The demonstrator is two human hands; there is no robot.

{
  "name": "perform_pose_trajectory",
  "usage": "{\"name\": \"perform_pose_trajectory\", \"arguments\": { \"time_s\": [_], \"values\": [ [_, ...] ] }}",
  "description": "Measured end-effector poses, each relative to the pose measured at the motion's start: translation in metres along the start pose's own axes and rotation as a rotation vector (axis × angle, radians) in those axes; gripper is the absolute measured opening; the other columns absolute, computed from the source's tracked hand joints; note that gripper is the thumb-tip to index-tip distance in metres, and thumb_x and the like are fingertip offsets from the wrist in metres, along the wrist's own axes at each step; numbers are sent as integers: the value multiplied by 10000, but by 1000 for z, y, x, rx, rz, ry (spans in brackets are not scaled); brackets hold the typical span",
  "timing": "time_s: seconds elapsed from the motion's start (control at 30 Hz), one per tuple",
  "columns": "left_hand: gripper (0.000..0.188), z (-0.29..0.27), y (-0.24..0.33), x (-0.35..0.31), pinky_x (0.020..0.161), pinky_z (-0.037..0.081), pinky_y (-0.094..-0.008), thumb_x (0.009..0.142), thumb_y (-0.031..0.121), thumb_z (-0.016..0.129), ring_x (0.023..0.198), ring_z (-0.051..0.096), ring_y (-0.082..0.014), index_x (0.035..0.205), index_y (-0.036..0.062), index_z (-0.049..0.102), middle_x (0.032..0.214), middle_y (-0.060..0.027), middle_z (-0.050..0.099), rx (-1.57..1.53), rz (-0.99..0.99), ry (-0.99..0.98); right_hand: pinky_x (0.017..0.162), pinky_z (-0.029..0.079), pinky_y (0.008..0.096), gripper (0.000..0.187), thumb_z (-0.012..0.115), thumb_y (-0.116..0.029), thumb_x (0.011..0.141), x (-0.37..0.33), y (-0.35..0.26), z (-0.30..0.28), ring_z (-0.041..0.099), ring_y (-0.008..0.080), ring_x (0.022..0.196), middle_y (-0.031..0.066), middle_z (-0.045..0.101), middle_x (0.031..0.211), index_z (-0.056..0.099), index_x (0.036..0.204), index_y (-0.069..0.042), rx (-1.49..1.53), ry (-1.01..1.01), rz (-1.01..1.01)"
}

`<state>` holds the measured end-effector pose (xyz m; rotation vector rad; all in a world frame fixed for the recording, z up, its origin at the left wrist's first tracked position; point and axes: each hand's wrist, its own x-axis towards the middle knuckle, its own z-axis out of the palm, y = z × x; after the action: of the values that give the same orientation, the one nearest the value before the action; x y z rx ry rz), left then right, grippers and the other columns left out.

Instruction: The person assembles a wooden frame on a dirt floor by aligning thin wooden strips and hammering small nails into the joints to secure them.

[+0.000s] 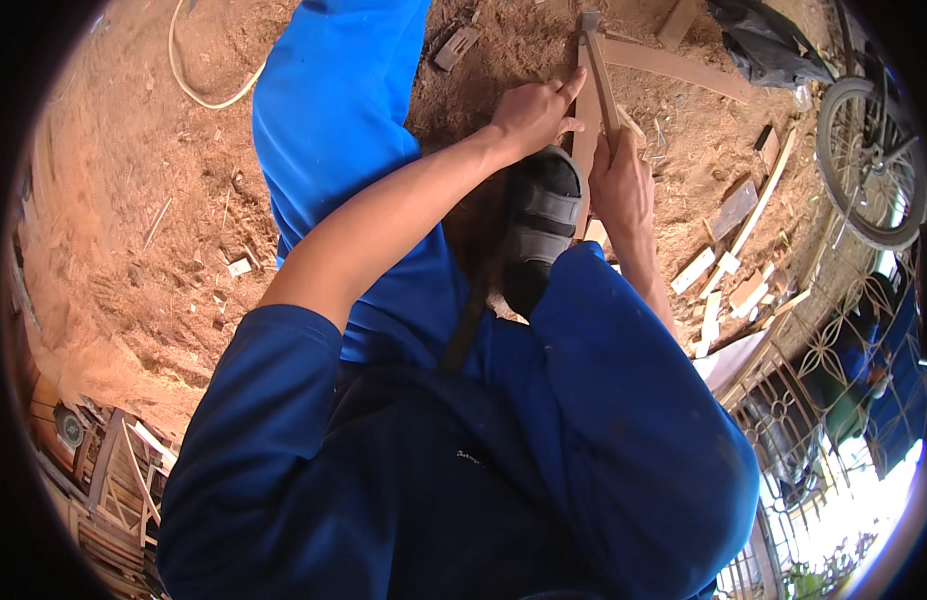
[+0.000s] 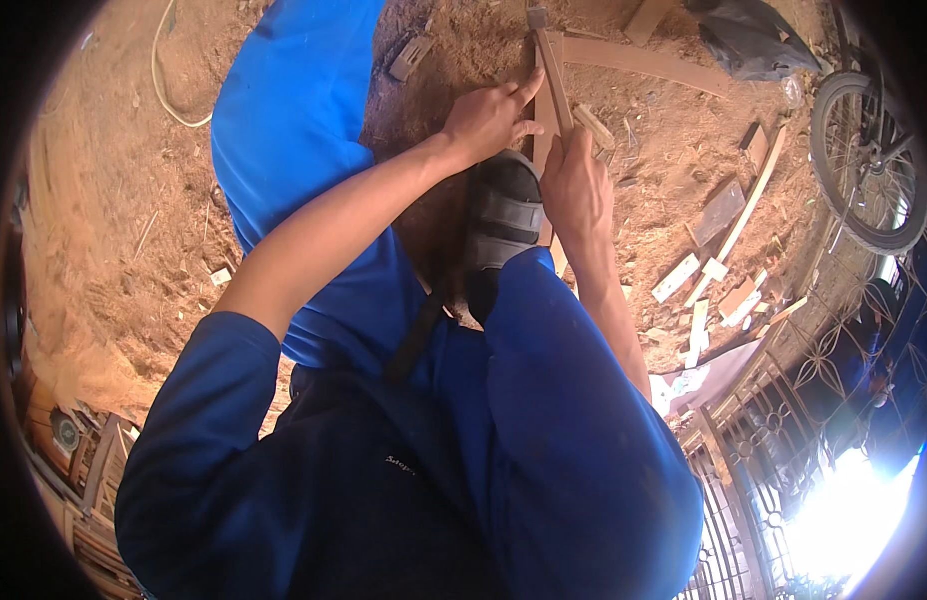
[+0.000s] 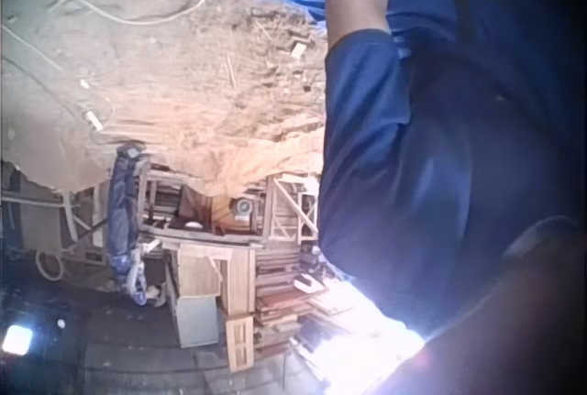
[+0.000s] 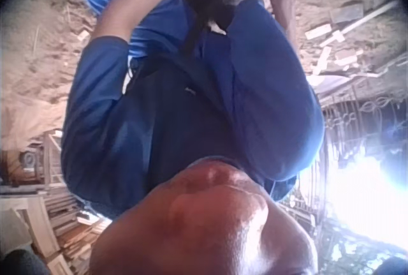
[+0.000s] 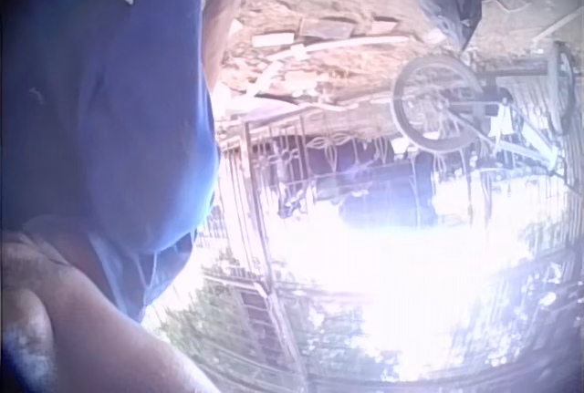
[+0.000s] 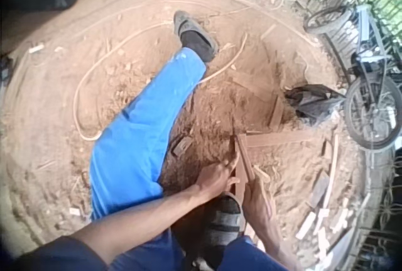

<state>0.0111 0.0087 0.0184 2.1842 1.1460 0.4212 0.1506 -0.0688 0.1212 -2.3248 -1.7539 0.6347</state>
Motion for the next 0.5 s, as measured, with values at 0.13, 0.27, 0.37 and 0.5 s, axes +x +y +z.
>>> {"name": "perform_pose_trajectory", "arguments": {
  "time_s": [0.13, 0.27, 0.37, 0.5],
  "values": [
    [832, -3, -2, 0, 769, 588, -450, 900, 468, 716, 958, 706, -364, 1561, 79, 394, 1075, -187, 694, -12, -11, -35, 550, 507, 612, 222, 519, -264, 1050, -5, -21, -18, 653, 532, 660, 300, 664, 718, 483, 1165, -78, 131, 33, 62],
    [815, -1, 7, 2, 786, 589, -449, 903, 471, 713, 982, 706, -368, 1552, 83, 409, 1140, -199, 697, -41, -14, -22, 529, 509, 571, 214, 527, -251, 1051, 2, 18, -13, 660, 517, 659, 289, 680, 750, 497, 1141, -60, -75, 2, -13],
    [796, -4, -4, 1, 805, 585, -467, 906, 485, 702, 980, 706, -368, 1537, 82, 432, 1139, -200, 696, 22, 0, 17, 520, 507, 549, 222, 535, -269, 1052, 6, -6, -25, 655, 518, 675, 286, 676, 749, 501, 1075, -50, 190, 19, -1],
    [804, -6, -3, 3, 821, 579, -470, 905, 497, 693, 994, 699, -381, 1531, 62, 437, 1117, -204, 694, -69, -30, -24, 500, 507, 542, 217, 558, -242, 1048, -3, 26, 1, 668, 487, 656, 239, 672, 724, 503, 1107, -40, 17, -35, -30]
  ]
}}
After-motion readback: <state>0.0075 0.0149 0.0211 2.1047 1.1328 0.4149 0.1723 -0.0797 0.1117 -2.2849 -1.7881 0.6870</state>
